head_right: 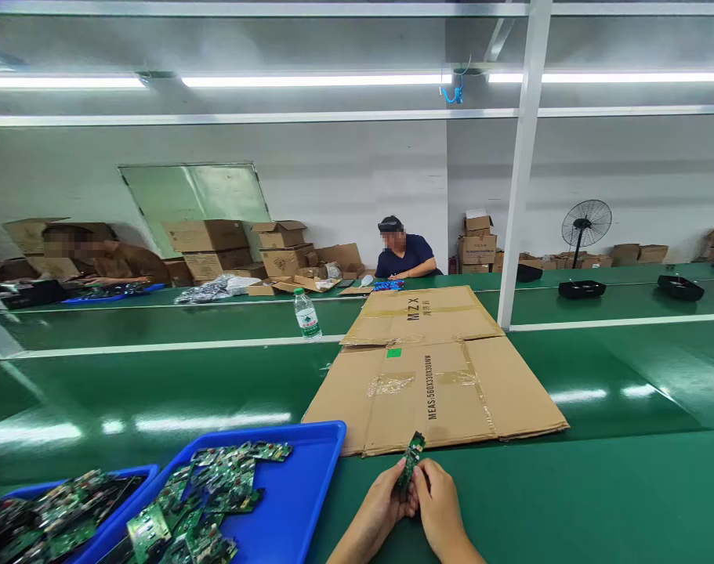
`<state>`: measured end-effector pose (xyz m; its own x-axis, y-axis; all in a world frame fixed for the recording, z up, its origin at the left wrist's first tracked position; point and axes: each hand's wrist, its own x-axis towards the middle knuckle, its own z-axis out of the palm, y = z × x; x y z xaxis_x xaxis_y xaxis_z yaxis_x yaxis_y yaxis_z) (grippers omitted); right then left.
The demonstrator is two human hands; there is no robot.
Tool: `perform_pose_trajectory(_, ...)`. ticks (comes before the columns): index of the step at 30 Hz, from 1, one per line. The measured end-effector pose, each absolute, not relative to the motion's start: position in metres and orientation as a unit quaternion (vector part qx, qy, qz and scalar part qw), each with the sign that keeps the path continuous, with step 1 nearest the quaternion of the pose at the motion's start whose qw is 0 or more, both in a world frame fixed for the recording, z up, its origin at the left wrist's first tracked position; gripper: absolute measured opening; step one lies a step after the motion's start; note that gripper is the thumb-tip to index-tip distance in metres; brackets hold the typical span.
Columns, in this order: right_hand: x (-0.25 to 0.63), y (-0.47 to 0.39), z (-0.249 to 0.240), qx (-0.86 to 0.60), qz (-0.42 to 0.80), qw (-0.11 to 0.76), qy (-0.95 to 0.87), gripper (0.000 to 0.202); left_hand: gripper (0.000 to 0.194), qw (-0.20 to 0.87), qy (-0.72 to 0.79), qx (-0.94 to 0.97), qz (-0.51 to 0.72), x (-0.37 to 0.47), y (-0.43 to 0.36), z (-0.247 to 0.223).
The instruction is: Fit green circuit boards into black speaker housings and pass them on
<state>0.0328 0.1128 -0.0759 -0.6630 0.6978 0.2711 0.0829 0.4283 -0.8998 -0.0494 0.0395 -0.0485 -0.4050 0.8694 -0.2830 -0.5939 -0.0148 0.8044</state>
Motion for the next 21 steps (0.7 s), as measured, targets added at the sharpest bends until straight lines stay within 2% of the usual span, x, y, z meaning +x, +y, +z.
perform_pose_trajectory(6, 0.033, 0.113, -0.074, -0.248, 0.472, 0.333, -0.778, 0.039, 0.047, 0.511, 0.478, 0.133, 0.702, -0.050, 0.041, -0.049)
perform_pose_trajectory(12, 0.030, 0.115, -0.081, -0.248, 0.483, 0.330, -0.772, 0.044, 0.047, 0.415, 0.483, 0.090, 0.766, -0.057, 0.049, -0.040)
perform_pose_trajectory(16, 0.028, 0.118, -0.085, -0.237, 0.499, 0.334, -0.764, 0.044, 0.041, 0.383, 0.448, 0.096, 0.802, -0.077, 0.067, 0.009)
perform_pose_trajectory(21, 0.026, 0.118, -0.084, -0.250, 0.509, 0.331, -0.754, 0.045, 0.035, 0.443, 0.398, 0.113, 0.795, -0.116, 0.087, 0.093)
